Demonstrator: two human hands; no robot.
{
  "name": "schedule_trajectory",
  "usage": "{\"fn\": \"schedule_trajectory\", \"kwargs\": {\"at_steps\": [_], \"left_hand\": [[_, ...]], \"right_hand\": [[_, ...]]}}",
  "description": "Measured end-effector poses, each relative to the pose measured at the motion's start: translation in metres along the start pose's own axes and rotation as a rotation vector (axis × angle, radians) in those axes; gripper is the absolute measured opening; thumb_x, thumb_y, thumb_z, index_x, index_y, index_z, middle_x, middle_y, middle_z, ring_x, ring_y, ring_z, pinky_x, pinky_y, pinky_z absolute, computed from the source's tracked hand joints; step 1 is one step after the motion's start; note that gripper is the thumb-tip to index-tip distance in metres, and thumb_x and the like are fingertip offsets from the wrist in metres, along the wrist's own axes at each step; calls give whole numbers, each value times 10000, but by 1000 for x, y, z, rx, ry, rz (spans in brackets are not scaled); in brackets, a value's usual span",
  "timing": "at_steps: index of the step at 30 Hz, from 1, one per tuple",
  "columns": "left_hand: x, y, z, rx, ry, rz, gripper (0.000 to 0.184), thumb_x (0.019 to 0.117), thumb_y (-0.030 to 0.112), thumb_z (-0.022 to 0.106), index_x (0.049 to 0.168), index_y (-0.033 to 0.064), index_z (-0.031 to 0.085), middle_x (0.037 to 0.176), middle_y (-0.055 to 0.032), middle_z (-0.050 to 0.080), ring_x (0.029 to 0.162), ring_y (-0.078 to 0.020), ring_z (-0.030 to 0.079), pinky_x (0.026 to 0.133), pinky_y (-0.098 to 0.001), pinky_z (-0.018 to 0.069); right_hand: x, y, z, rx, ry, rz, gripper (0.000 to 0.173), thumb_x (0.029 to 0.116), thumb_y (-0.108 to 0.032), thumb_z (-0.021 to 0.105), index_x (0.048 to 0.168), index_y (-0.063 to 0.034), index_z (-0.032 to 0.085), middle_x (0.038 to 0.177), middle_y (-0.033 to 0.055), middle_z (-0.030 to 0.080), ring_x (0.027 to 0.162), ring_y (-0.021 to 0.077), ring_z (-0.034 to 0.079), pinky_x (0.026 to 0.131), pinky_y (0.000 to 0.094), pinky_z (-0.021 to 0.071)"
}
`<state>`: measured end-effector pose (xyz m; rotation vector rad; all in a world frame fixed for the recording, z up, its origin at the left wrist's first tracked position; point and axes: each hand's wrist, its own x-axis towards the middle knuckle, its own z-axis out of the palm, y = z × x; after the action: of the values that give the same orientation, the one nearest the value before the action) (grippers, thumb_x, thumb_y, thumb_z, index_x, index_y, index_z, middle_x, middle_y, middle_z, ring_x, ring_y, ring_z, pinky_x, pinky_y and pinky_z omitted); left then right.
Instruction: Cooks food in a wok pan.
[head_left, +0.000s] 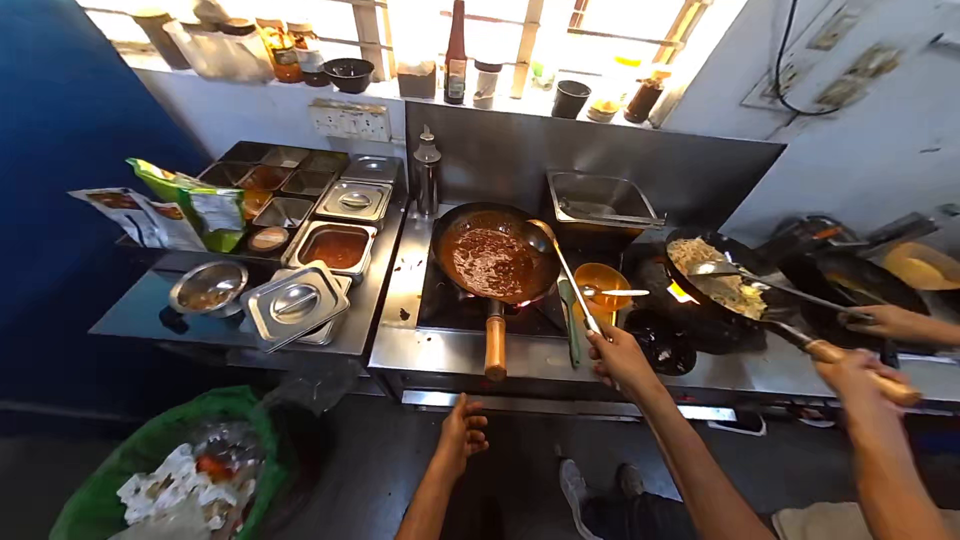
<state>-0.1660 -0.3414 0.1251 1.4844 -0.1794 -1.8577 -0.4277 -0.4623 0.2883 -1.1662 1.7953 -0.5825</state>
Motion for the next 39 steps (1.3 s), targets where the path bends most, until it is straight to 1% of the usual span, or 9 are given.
{"fn": "schedule_trajectory", "kwargs": {"at_steps": [5, 10, 14, 20, 24, 27, 30, 34, 39], "left_hand": [[-1, -26, 1, 107, -50, 2, 592, 1114, 514, 293, 1301, 67, 634, 970, -121, 700, 718, -230, 665, 674, -405, 575], [-3, -59, -18, 203, 0, -99, 531, 1114, 472, 364, 1298, 50, 628, 978, -127, 678, 732, -228, 643, 682, -401, 556], [-30, -38, -28, 94, -58, -42, 660, 1103, 557, 255, 1311, 57, 632, 1034, -139, 700, 803, -258, 676, 743, -443, 572], [-70, 76, 50, -212, -372, 196, 790, 1068, 636, 105, 1465, 24, 408, 1224, -226, 682, 1010, -363, 716, 847, -520, 605], [-70, 108, 84, -384, -261, 117, 541, 1117, 475, 277, 1209, 19, 553, 755, -66, 596, 516, -124, 545, 463, -245, 490], [-66, 106, 85, -355, -215, 126, 436, 1122, 395, 368, 1222, 20, 567, 680, -29, 536, 429, -80, 417, 389, -208, 375], [-66, 104, 85, -303, -198, 145, 421, 1122, 388, 380, 1265, 33, 556, 693, -33, 538, 426, -79, 411, 383, -206, 367], [-65, 100, 88, -298, -170, 164, 421, 1121, 380, 381, 1245, 24, 569, 678, -38, 543, 413, -77, 405, 370, -205, 360], [-67, 96, 85, -351, -152, 188, 491, 1122, 427, 327, 1232, 24, 585, 709, -81, 600, 443, -116, 470, 418, -247, 447]], "right_hand": [[-42, -30, 35, 727, -342, 323, 291, 1115, -293, 386, 1222, -71, 542, 684, -7, 504, 424, 29, 405, 369, 160, 349], [-36, -58, 52, 1455, -666, 462, 390, 1092, -335, 337, 1090, -16, 560, 636, -12, 512, 386, 1, 452, 350, 110, 385], [-15, -66, 56, 671, -364, 146, 257, 1106, -311, 433, 1103, -85, 554, 653, -10, 481, 415, 32, 390, 368, 166, 350], [58, -75, 88, -159, -107, -255, 392, 1083, -351, 499, 1362, -92, 592, 830, 167, 632, 585, 274, 579, 551, 472, 515], [-1, -53, 79, -435, -185, -338, 405, 1073, -347, 501, 1426, -155, 550, 866, 165, 648, 639, 289, 626, 604, 502, 547], [-49, -38, 47, -723, -163, -378, 456, 1044, -319, 538, 1481, -188, 531, 1084, 165, 705, 970, 349, 690, 876, 586, 543], [-42, -58, 33, -993, -32, -515, 463, 1026, -306, 561, 1481, -220, 545, 1016, 177, 719, 932, 388, 702, 796, 596, 551], [50, -67, 41, -1019, 190, -544, 550, 1013, -255, 579, 1545, -331, 461, 1059, 207, 696, 892, 441, 684, 725, 629, 543], [71, 16, -3, -782, 299, -340, 519, 1028, -267, 569, 1538, -298, 475, 1091, 220, 710, 932, 454, 693, 757, 670, 540]]}}
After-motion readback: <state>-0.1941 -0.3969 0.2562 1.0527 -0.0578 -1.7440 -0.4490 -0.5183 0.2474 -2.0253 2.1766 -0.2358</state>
